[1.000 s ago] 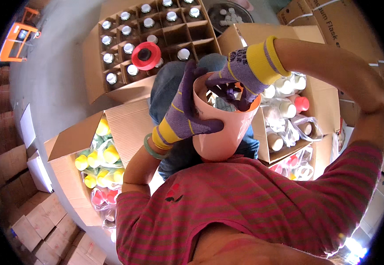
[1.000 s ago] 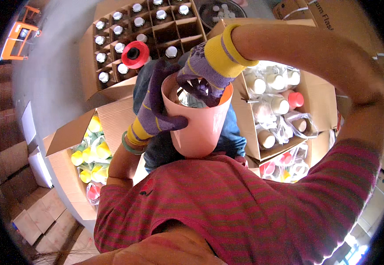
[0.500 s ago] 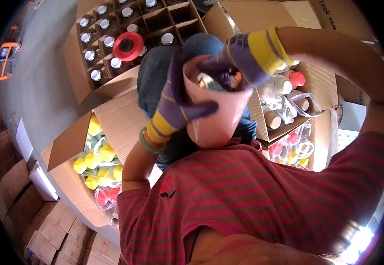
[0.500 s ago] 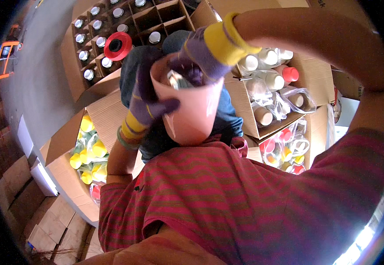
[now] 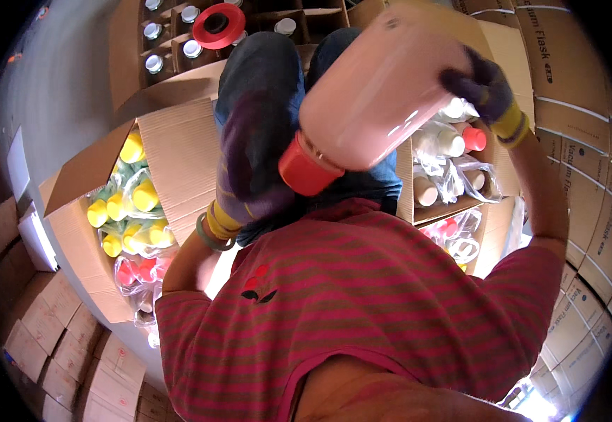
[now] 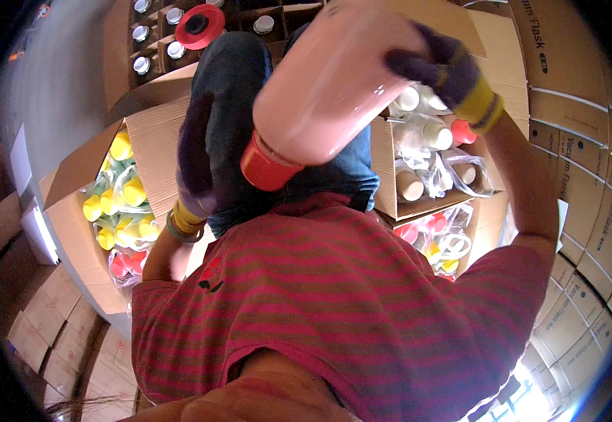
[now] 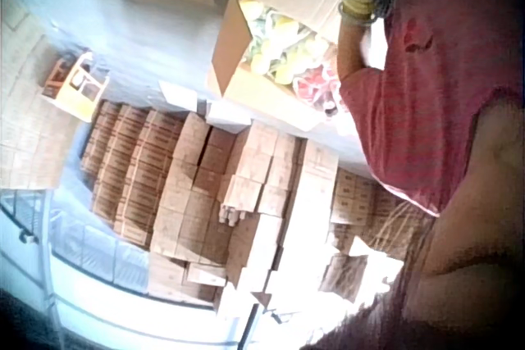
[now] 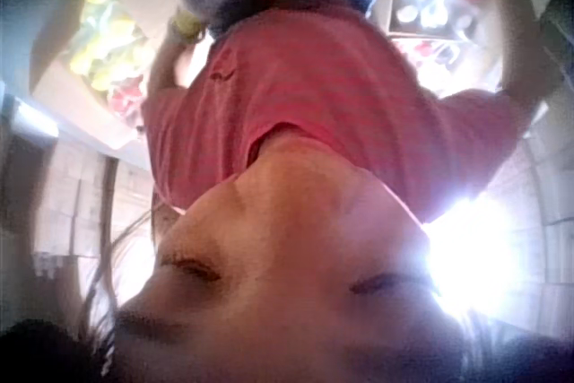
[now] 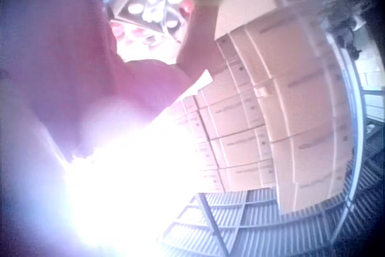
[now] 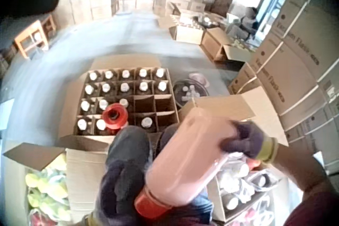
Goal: The person assembles vacuum flasks by hand, inserting stainless steel inner liners into plastic outer shells and securing red lids. They handle multiple flasks one at a time, removing protective plastic wraps and placing completed units into a cardboard box.
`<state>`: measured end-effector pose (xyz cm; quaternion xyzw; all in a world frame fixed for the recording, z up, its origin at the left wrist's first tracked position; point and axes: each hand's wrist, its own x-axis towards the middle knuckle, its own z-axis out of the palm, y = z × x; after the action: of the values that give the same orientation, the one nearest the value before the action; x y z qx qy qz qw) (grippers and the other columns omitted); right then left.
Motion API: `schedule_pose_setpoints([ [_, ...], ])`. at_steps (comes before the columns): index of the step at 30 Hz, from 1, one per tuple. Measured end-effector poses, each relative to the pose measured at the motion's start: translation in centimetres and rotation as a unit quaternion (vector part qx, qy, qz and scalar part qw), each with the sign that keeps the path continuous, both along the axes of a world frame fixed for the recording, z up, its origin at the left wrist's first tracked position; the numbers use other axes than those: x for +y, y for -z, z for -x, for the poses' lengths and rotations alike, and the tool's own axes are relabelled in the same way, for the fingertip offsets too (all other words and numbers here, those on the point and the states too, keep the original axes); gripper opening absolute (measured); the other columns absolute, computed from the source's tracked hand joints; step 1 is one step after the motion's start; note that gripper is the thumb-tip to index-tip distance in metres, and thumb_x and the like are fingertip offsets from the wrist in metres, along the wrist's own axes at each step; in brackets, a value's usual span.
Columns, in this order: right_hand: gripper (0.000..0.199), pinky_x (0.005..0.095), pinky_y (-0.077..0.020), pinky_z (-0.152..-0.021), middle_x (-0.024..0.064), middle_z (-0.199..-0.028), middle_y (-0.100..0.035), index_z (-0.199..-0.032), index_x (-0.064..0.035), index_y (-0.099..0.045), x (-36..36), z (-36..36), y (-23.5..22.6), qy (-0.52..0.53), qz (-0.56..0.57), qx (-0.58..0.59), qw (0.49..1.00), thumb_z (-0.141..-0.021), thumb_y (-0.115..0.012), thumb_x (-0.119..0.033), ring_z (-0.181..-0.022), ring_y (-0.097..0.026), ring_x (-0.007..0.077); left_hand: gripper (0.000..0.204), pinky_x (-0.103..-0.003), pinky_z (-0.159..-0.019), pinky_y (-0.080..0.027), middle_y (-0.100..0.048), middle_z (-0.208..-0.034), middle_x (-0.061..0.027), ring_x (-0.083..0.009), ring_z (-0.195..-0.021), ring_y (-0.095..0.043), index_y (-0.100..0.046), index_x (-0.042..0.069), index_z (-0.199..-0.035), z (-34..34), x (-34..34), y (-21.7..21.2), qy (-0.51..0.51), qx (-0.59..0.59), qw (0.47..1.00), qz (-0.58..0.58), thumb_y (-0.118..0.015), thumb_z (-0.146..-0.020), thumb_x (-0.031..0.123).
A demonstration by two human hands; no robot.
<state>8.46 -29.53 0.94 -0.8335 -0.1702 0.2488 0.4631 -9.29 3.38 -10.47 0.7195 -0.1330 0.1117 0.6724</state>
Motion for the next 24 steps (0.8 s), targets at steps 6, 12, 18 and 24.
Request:
schedule_pose_setpoints([
  [6, 0.043, 0.0293, -0.0489, -0.089, 0.0067, -0.109, -0.067, -0.126, 0.0002, -0.057, -2.8, 1.7, 2.1, 0.183, -0.140, 0.022, 0.973, -0.093, -0.063, -0.028, -0.101, -0.061, 0.0131, 0.100, -0.054, -0.099, -0.041, -0.037, -0.140, -0.0300, -0.0510, -0.128, -0.040, -0.037, 0.001, -0.140, -0.5, -2.2, 0.8, -0.153, -0.224, 0.936, -0.226, -0.088, -0.063, 0.039],
  [12, 0.039, 0.0317, -0.0490, -0.093, 0.0078, -0.123, -0.061, -0.128, -0.0057, -0.054, -7.2, 3.3, 7.3, 0.268, -0.360, 0.171, 0.877, -0.101, -0.048, -0.034, -0.112, -0.059, 0.0177, 0.110, -0.048, -0.102, -0.045, -0.041, -0.141, -0.0181, -0.0332, -0.127, -0.047, -0.023, 0.004, -0.146, -0.2, 0.0, -1.2, -0.157, -0.043, 0.979, 0.122, -0.090, -0.063, 0.029],
  [18, 0.060, 0.0464, -0.0314, -0.113, 0.0081, -0.145, -0.046, -0.142, -0.0096, -0.042, -9.5, 4.1, 10.2, 0.209, -0.529, 0.342, 0.748, -0.096, -0.052, -0.047, -0.132, -0.043, 0.0277, 0.100, -0.049, -0.104, -0.043, -0.045, -0.140, -0.0169, -0.0311, -0.128, -0.047, -0.022, 0.007, -0.149, -0.7, -0.8, -4.1, -0.116, -0.016, 0.978, 0.171, -0.081, -0.073, 0.037],
  [24, 0.062, 0.0422, -0.0393, -0.109, 0.0113, -0.141, -0.049, -0.141, -0.0053, -0.041, -8.1, 4.8, 11.2, 0.272, -0.495, 0.350, 0.747, -0.097, -0.048, -0.048, -0.128, -0.048, 0.0259, 0.109, -0.046, -0.099, -0.047, -0.048, -0.134, -0.0218, -0.0327, -0.121, -0.053, -0.018, 0.003, -0.148, -1.5, -1.8, -4.2, -0.077, -0.027, 0.965, 0.247, -0.082, -0.069, 0.043],
])
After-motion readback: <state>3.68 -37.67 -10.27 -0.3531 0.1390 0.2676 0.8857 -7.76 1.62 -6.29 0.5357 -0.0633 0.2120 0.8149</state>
